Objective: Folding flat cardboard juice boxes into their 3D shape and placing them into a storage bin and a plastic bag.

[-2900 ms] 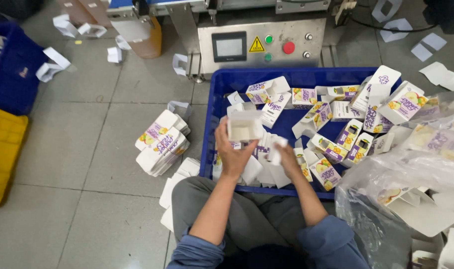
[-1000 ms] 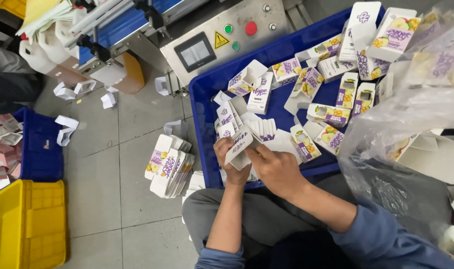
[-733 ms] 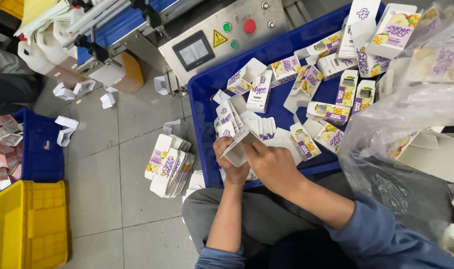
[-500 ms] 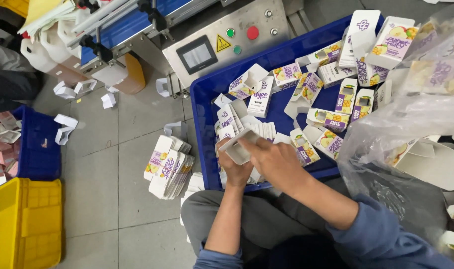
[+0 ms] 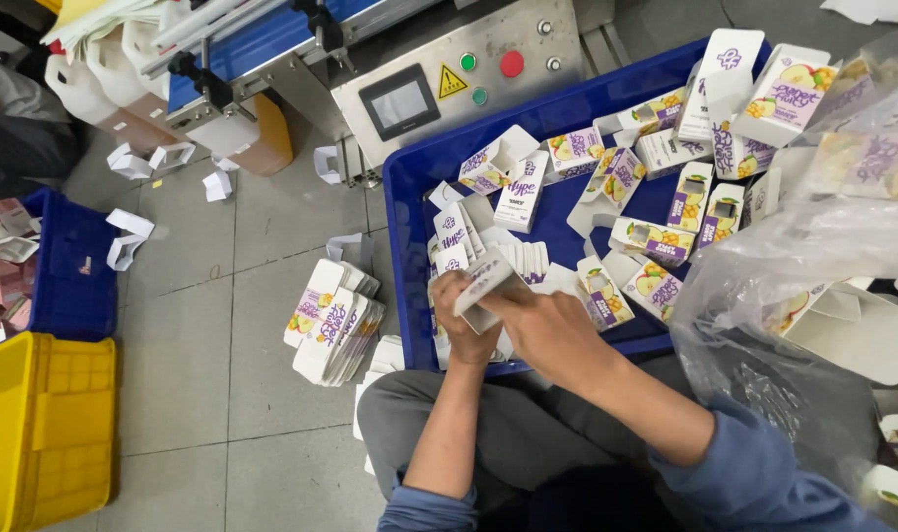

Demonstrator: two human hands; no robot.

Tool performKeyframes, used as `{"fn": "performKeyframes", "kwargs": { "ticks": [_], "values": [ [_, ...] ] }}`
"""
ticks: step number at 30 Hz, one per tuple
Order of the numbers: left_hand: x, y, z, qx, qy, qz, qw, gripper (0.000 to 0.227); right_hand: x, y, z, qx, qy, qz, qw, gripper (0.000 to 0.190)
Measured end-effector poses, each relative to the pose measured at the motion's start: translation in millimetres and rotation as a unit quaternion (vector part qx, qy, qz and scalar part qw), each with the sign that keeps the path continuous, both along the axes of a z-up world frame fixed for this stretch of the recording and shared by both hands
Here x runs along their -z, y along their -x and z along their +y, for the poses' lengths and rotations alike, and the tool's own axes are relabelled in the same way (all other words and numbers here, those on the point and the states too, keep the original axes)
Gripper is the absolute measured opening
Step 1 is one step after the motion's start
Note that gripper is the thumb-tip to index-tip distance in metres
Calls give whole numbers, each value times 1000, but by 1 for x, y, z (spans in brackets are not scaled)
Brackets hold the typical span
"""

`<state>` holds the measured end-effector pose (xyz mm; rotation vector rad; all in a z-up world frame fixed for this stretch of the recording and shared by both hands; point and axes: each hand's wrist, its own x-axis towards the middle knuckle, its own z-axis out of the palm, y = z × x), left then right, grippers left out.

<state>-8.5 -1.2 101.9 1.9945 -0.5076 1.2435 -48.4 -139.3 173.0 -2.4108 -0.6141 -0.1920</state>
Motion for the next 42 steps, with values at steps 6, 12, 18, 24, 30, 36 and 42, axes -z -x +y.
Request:
{"fn": "performKeyframes", "kwargs": {
  "ticks": [6,12,18,24,30,36,42],
  "values": [
    [72,-12,21,86,65,55,993,46,50,7,16,17,-43,104,993,57],
    [83,-18,27,38,-40,169,984,53,39,3,20,32,-71,33,996,62],
    [6,5,3,64,-45,342,936,147,73,-51,-15,213,57,6,975,22],
    [1,2,9,33,52,340,938,103,169,-130,-106,341,281,179,879,22],
    [-1,1,6,62,63,332,939,59,231,-184,-155,340,293,101,888,15],
    [6,0,6,70,71,302,948,49,278,-167,-150,227,325,192,898,57],
    [-24,2,-13,79,97,273,954,43,160,-149,-137,322,172,184,912,43]
  ]
}}
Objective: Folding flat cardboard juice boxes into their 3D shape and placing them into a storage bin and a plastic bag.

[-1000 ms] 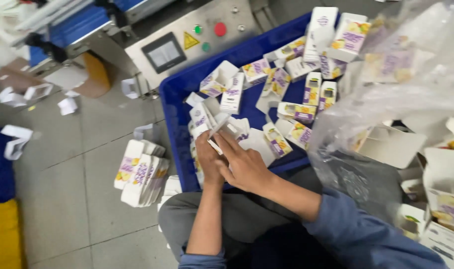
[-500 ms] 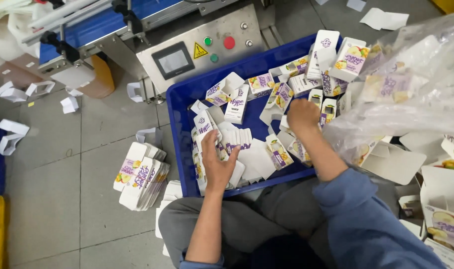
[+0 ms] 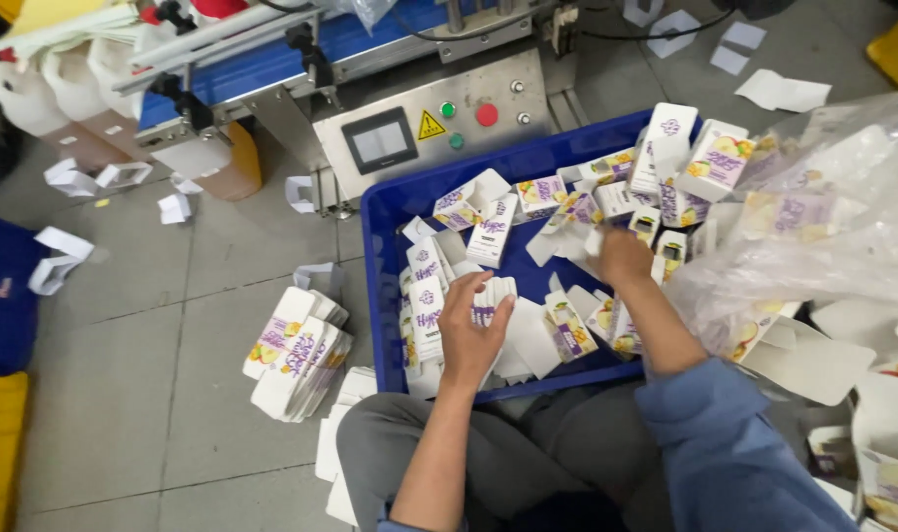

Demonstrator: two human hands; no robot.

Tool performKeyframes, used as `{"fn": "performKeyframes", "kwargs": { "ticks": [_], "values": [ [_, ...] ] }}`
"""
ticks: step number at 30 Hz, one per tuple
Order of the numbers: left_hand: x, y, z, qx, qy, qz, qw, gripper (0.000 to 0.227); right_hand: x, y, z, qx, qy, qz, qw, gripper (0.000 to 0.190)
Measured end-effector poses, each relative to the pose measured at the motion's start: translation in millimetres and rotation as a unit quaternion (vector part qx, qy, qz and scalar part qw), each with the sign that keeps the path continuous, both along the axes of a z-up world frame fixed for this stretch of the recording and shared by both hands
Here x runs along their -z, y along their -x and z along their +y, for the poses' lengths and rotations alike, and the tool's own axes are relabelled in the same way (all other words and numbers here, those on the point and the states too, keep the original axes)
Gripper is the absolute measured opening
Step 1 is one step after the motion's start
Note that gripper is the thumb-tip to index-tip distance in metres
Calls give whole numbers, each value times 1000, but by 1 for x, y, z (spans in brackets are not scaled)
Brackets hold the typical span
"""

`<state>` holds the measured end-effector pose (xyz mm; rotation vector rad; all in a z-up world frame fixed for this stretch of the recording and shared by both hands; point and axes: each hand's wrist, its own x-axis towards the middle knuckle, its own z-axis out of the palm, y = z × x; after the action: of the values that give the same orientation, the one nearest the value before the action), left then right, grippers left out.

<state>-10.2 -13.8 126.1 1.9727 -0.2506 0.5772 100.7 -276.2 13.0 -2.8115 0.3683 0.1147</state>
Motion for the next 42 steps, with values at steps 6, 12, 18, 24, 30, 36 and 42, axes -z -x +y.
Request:
{"fn": "performKeyframes", "kwargs": {
  "ticks": [6,12,18,24,30,36,42],
  "values": [
    [-9,7,0,34,-6,61,998,73,-120,59,34,-163,-465,-176,852,67],
    [16,5,20,22,59,23,998,84,-149,95,79,-253,-549,-81,792,76],
    [33,-21,67,-194,348,41,916,76,-38,52,99,-135,-555,-143,809,54],
    [11,-33,112,-162,711,206,653,79,114,67,156,-153,-326,73,930,51],
    [17,-34,110,-149,699,217,665,80,130,61,152,-89,-327,53,939,26],
    [24,-32,104,-128,683,225,683,75,122,53,136,-44,-478,45,876,66],
    [36,-35,105,-126,670,239,691,72,127,48,142,-56,-561,-45,825,27]
  ]
}}
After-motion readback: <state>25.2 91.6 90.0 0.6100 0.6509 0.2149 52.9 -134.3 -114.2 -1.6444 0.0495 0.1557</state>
